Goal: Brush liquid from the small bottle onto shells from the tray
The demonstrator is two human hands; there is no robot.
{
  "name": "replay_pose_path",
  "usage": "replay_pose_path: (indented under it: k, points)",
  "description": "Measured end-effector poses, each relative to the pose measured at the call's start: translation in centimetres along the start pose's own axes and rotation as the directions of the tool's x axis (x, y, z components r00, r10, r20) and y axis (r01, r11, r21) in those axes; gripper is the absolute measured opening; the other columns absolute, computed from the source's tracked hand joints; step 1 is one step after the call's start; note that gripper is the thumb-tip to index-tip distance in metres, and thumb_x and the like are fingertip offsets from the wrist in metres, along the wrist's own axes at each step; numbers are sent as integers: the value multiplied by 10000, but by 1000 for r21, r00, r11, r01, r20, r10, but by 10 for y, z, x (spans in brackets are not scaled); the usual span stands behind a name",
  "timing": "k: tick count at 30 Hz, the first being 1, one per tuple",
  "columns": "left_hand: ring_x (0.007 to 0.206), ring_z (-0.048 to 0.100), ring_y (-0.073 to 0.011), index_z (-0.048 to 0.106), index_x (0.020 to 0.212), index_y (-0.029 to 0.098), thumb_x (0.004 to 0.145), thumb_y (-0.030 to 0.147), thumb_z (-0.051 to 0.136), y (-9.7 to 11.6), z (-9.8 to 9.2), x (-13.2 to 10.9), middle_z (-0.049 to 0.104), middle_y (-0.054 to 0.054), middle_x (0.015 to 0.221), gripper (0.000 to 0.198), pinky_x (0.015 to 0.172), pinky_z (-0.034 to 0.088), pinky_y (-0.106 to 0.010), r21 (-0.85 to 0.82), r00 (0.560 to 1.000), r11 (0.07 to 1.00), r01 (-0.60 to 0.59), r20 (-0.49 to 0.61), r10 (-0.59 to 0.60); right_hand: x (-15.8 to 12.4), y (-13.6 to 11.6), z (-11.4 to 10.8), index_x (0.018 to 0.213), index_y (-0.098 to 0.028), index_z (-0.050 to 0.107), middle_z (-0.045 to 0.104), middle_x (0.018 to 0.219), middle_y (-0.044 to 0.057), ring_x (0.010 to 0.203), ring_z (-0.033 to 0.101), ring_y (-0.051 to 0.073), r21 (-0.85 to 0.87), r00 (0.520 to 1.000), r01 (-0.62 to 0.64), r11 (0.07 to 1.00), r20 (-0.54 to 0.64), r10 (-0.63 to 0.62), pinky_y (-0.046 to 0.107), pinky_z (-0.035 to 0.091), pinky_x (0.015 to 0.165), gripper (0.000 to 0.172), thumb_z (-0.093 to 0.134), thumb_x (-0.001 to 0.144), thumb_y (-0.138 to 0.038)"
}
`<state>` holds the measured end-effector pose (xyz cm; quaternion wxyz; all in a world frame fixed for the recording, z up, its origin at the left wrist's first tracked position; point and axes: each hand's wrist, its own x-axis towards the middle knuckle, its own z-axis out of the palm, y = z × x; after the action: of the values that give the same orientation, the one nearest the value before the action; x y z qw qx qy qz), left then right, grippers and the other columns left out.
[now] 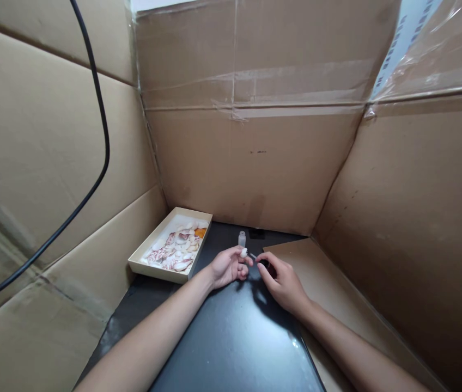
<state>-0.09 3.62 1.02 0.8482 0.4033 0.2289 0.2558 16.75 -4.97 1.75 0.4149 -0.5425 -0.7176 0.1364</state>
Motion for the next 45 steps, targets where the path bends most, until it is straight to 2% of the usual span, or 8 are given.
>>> replay_pose_path:
  k: [5,10,15,20,31,34,39,45]
  points:
    - [598,580,-112,460,846,162,763,207,597,-3,1,-1,591,-32,846,166,538,416,-223,-22,996,996,-86,-33,85,0,0,0,973,-201,607,646,777,16,604,548,140,9,999,50,999,14,-50,238,402,585,219,445,926,-340]
    - [613,518,-82,479,812,148,741,178,646,-3,1,1,526,1,766,184,567,383,-214,-94,989,987,-130,-78,123,1,2,0,925,-205,623,608,660,-7,558,527,139,-61,999,-27,998,-32,25,236,376,549,192,489,901,-340]
    - [577,451,-63,488,817,143,729,183,675,-2,1,3,494,18,725,210,560,340,-216,-95,992,990,-105,-80,97,0,2,0,949,-192,619,610,711,-2,567,524,126,51,999,21,998,-34,-20,224,391,555,210,479,909,-343]
    - [544,414,-64,478,788,146,742,175,632,-2,0,6,456,31,676,163,544,313,-221,-149,996,986,-70,-69,60,1,4,6,937,-185,617,558,643,-12,549,499,130,124,999,-34,992,-25,38,225,377,532,241,462,921,-369]
    - [538,409,-74,486,779,149,755,174,590,-2,-2,9,462,23,663,110,544,303,-231,-189,996,981,-52,-80,38,1,10,4,993,-199,622,623,723,9,574,533,135,54,999,22,998,31,-23,232,396,551,227,474,902,-346]
    - [531,401,-70,484,775,148,759,173,583,-3,-3,10,462,24,669,104,536,298,-230,-181,996,981,-64,-70,52,1,12,1,981,-212,627,624,708,3,578,540,143,-3,998,-39,999,39,39,236,393,551,216,482,897,-348]
    - [532,412,-71,478,784,152,754,167,576,-4,-1,9,459,29,669,103,540,306,-230,-174,995,981,-82,-75,70,-2,10,-1,1015,-202,613,634,769,16,621,549,143,52,999,-16,999,31,15,240,417,596,237,460,920,-356]
    - [518,395,-70,474,770,154,740,172,570,-3,2,8,451,33,652,102,533,302,-227,-167,994,982,-84,-89,70,-3,7,-2,958,-197,621,593,665,-9,566,522,135,55,998,-37,998,46,35,227,399,540,219,470,910,-349]
